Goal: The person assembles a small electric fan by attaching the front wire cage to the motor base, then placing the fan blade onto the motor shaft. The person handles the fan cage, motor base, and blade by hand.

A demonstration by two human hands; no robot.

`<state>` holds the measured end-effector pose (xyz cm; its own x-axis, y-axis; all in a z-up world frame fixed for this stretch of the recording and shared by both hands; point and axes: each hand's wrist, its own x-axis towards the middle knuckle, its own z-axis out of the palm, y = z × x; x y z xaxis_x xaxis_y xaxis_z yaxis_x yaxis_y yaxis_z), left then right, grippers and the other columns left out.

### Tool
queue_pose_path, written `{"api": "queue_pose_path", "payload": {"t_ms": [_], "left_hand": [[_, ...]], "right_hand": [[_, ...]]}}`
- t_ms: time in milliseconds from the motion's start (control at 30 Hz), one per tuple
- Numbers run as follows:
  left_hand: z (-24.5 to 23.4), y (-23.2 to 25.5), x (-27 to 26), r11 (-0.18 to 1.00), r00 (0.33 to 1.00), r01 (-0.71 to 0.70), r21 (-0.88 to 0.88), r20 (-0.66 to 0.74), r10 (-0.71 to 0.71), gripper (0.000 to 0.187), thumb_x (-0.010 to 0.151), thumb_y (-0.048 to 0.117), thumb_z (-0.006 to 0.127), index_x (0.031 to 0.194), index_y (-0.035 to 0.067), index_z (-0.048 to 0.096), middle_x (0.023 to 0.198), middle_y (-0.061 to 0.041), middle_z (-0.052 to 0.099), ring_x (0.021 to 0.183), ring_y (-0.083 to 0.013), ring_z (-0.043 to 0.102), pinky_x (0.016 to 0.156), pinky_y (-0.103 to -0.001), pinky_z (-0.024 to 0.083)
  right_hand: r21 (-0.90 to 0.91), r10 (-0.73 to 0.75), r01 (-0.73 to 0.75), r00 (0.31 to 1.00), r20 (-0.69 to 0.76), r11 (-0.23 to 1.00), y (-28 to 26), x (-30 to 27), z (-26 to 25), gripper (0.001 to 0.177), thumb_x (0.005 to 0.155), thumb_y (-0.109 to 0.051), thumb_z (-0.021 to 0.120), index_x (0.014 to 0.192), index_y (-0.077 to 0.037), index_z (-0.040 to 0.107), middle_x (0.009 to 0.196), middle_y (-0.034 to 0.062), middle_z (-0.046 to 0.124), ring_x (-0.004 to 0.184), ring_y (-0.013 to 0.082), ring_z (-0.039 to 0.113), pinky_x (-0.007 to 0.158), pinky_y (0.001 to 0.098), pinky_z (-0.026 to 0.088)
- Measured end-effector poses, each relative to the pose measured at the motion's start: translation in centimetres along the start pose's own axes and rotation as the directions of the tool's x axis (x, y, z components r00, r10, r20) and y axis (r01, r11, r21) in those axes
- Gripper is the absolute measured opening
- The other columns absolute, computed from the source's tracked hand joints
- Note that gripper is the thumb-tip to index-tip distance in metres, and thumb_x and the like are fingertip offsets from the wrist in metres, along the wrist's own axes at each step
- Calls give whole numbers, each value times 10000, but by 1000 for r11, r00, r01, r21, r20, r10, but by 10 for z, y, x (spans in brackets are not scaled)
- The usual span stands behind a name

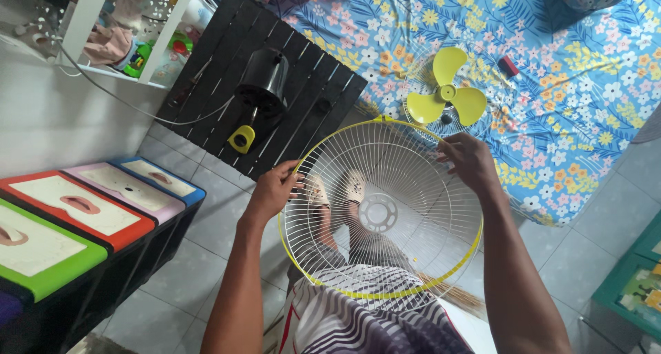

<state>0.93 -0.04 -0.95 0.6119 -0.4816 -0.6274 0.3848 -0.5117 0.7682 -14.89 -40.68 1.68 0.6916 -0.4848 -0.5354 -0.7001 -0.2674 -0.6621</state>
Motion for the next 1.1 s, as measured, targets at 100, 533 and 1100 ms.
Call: {"api": "queue_pose_path", "payload": {"t_ms": [100,533,1100], "left_hand": [[1,-5,-1,999,1000,-11,37,-23,12,385,1034,159,523,1404,78,591,1146,-92,769,1005,-182,773,774,-292,658],[5,5,-9,990,977,32,136,-212,-2,331,972,170,636,1280,69,707,909,-98,785,745,-149,759,608,-278,611],[16,-13,-27,998,968,56,23,-246,-49,379,1001,185,603,1368,99,640,987,-107,778,823,-159,749,689,-305,580]], "right_hand": [[36,34,-36,998,48,999,0,3,-3,328,994,-217,626,1258,-22,644,1081,144,778,936,203,763,697,336,610],[19,39,-39,999,-33,999,3,4,7,299,1020,-245,637,1185,1,675,1047,138,777,914,199,756,708,341,606],[33,-61,59,997,48,998,2,8,6,292,1037,-159,594,1256,32,628,1053,153,776,934,213,755,727,337,604]]}}
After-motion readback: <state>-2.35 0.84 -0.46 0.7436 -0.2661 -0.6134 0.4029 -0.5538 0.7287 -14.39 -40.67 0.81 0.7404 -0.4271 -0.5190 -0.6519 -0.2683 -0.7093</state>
